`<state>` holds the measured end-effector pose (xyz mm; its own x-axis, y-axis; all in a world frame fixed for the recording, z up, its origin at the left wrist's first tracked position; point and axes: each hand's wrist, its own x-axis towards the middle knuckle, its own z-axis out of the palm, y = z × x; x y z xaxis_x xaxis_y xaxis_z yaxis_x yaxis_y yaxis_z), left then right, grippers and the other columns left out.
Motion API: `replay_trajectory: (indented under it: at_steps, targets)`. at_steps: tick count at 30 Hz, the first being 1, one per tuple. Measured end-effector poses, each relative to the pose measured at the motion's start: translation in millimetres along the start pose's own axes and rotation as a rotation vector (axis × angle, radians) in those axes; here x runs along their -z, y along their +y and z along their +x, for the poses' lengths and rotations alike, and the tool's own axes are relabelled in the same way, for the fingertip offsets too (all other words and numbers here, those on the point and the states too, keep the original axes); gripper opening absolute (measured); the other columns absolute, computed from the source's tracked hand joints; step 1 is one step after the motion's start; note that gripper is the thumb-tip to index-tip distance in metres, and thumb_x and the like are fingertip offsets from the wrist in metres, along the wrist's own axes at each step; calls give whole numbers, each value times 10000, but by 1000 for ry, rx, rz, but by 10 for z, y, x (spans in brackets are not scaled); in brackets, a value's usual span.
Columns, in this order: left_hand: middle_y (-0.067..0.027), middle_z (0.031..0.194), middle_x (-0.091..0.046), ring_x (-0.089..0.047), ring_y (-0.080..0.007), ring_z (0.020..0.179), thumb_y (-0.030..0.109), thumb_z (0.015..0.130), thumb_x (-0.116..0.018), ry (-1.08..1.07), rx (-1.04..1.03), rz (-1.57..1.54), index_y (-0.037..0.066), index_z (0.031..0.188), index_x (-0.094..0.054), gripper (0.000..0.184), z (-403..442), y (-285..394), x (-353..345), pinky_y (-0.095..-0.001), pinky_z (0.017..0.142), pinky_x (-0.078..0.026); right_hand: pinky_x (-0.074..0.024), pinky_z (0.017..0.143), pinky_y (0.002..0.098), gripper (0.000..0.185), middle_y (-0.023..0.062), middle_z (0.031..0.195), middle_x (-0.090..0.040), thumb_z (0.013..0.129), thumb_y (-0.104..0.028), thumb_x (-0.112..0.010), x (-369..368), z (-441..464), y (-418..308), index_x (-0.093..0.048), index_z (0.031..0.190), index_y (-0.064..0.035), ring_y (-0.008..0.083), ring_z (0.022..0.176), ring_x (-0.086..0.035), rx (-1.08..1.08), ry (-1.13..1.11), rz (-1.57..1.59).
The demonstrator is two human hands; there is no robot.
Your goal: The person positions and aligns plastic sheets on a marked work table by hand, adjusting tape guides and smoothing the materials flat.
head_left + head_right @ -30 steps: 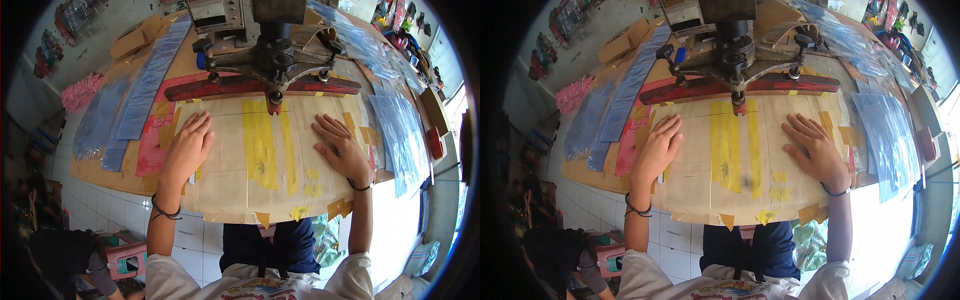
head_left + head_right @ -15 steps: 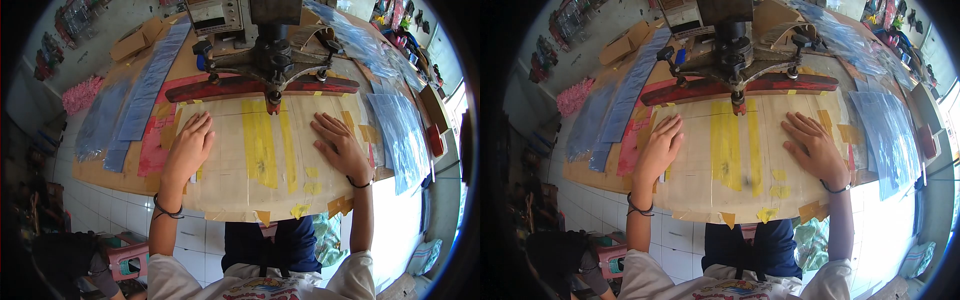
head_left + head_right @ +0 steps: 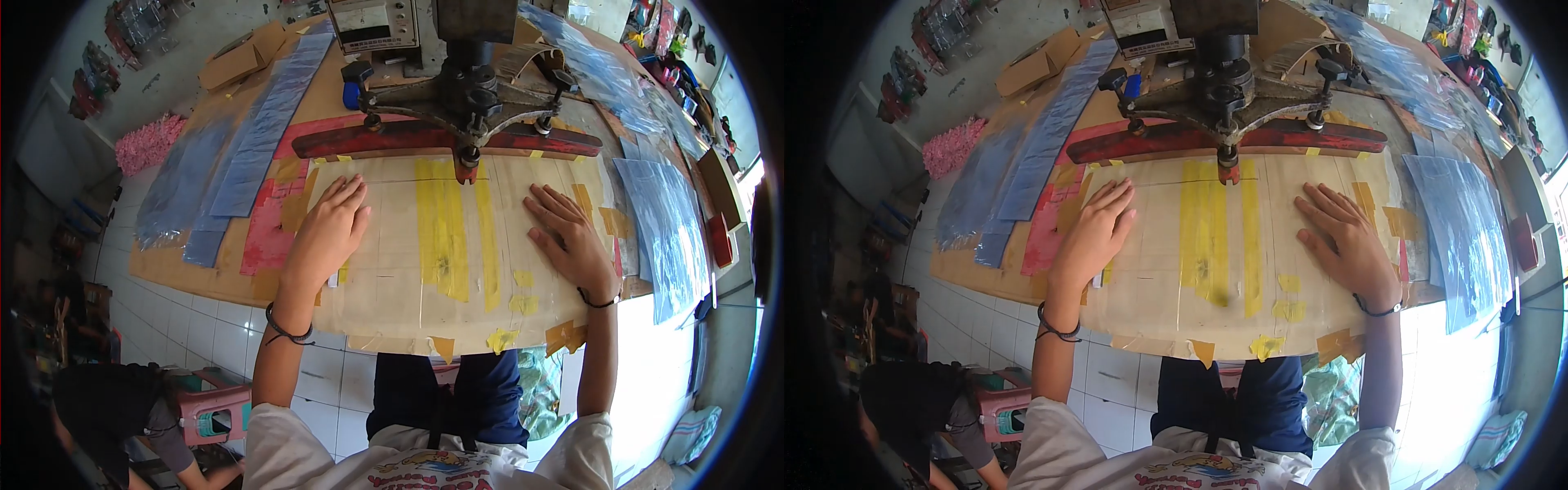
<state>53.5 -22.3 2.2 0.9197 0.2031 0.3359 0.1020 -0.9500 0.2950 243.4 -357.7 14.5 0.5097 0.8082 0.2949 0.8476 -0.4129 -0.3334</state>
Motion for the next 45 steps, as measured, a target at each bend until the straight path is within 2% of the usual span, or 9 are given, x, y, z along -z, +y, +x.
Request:
replay_trajectory:
  at_steps: [16, 22, 25, 28, 32, 33, 36, 39, 45]
  targets:
    - [-223, 1418, -581, -496, -382, 1373, 128, 994, -568, 23, -9, -32, -93, 1297, -615, 378, -1, -4, -5, -425, 1141, -417, -361, 1172, 466, 447, 175, 1503, -527, 957, -197, -655, 19, 2, -50, -624, 1374, -40, 371, 1427, -445, -8, -10, 3]
    - [-225, 1371, -618, -514, -363, 1365, 141, 1021, -545, 102, 31, -165, -65, 1339, -591, 382, -17, -1, 24, -410, 1127, -423, -371, 1164, 461, 427, 198, 1474, -548, 944, -175, -662, 35, 42, -1, -641, 1345, -30, 377, 1402, -471, 16, 29, 12]
    - [-222, 1390, -610, -548, -338, 1340, 159, 1049, -513, 225, 15, -337, -35, 1369, -577, 380, -34, -147, 11, -382, 1113, -425, -400, 1134, 452, 385, 218, 1434, -577, 938, -152, -659, -26, -13, -33, -661, 1297, -13, 394, 1348, -519, 47, 79, 39]
    - [-212, 1405, -602, -575, -323, 1306, 184, 1067, -491, 108, 179, -482, -13, 1379, -575, 377, -151, -301, 109, -360, 1099, -423, -418, 1113, 452, 361, 217, 1413, -593, 936, -138, -651, 18, -69, -121, -670, 1269, -1, 392, 1319, -542, -62, 133, 74]
    - [-224, 1396, -597, -570, -367, 1288, 224, 1070, -492, 122, 53, -260, -17, 1362, -590, 391, -398, -202, 71, -412, 1076, -441, -422, 1109, 454, 332, 208, 1378, -620, 950, -152, -638, -8, -322, -130, -689, 1248, -15, 375, 1311, -548, -118, 215, 78]
    - [-215, 1400, -598, -542, -351, 1328, 239, 1065, -510, 154, 33, -227, -29, 1360, -591, 406, -438, -153, 70, -410, 1103, -424, -413, 1120, 451, 319, 178, 1379, -628, 960, -172, -637, -15, -393, -158, -700, 1235, -24, 357, 1327, -539, -176, 234, 56]
    - [-210, 1396, -600, -536, -345, 1339, 245, 1057, -530, 109, 123, -372, -14, 1353, -604, 400, -450, -140, 132, -409, 1122, -416, -404, 1130, 447, 311, 144, 1379, -637, 963, -181, -639, -30, -518, -188, -707, 1225, -26, 337, 1343, -531, -219, 257, -9]
    - [-180, 1389, -615, -574, -311, 1306, 210, 1054, -539, 113, 114, -383, 17, 1334, -635, 353, -447, -157, 124, -368, 1070, -450, -406, 1130, 441, 309, 123, 1385, -639, 962, -189, -644, -22, -501, -202, -713, 1222, -38, 322, 1349, -529, -233, 260, 12]
    - [-179, 1388, -617, -603, -305, 1276, 204, 1029, -578, 109, 117, -381, 63, 1215, -734, 281, -483, -101, 113, -377, 1022, -498, -401, 1134, 442, 305, 124, 1390, -635, 964, -206, -644, -13, -486, -255, -724, 1220, -59, 324, 1361, -517, -262, 257, 5]
